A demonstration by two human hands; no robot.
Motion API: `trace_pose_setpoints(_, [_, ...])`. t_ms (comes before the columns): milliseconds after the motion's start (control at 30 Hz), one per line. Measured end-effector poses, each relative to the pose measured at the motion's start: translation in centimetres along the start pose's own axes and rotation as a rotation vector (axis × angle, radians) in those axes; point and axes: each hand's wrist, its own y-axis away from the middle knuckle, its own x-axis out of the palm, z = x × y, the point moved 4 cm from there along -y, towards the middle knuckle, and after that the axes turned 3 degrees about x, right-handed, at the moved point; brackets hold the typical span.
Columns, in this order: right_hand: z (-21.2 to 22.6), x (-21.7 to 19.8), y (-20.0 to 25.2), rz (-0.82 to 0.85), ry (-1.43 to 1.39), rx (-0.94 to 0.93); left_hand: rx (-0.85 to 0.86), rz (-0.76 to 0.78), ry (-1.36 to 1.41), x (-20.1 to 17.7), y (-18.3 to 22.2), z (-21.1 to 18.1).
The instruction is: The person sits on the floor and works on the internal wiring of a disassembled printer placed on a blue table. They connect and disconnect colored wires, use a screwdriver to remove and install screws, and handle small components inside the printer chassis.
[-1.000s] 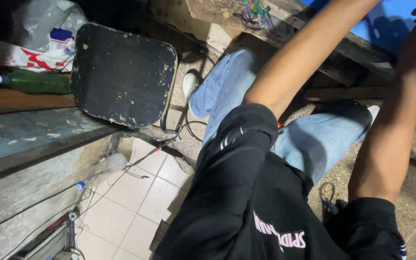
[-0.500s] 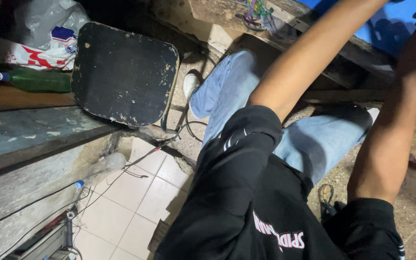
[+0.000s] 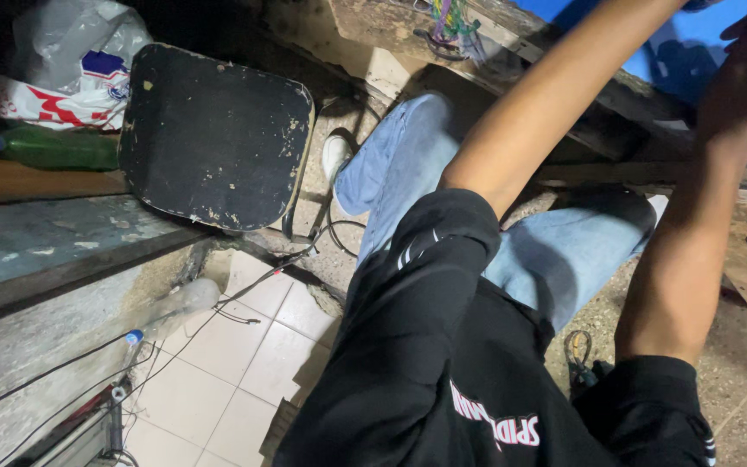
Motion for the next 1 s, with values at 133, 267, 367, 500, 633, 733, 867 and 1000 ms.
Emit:
trace_pose_setpoints(133, [5.8, 0.7, -1.8, -0.059, -0.09, -0.104, -0.023, 0.003, -0.075, 0.2, 0.9, 1.4])
trace_pose_setpoints(267, [13.4, 0.2, -3.8, -0.098, 0.084, -0.416, 0.029, -0.01, -0.182, 2.9, -4.7, 0.8])
trace_pose_setpoints(367, [16.3, 0.0, -5.0, -0.078, 0.064, -0.309, 0.073, -0.018, -0.282, 3.6, -7.9, 0.7])
trace_pose_setpoints(500, [18.6, -0.3, -5.6, -0.084, 0.061, -0.238, 0.122, -0.039, -0.437, 3.8, -11.9, 0.2])
trace_pose_setpoints(633, [19.5, -0.7, -5.8, -0.082, 0.016, -0.213, 0.055, -0.032, -0.649, 3.3, -13.5, -0.2])
trace_pose_setpoints(733, [19.8, -0.9, -5.9, -0.072, -0.018, -0.179, 0.044, 0.026, -0.579, 2.6, -13.5, -0.3])
trace_pose_setpoints(867, [19.8, -2.2, -6.2, -0.051, -0.041, -0.184, -0.035, 0.049, -0.555, 1.5, -13.8, -1.5])
trace_pose_setpoints(1000, [17.7, -4.6, -7.3, -0.17, -0.006, -0.157, 0.035, -0.129, -0.463, 0.5, -14.0, -3.4])
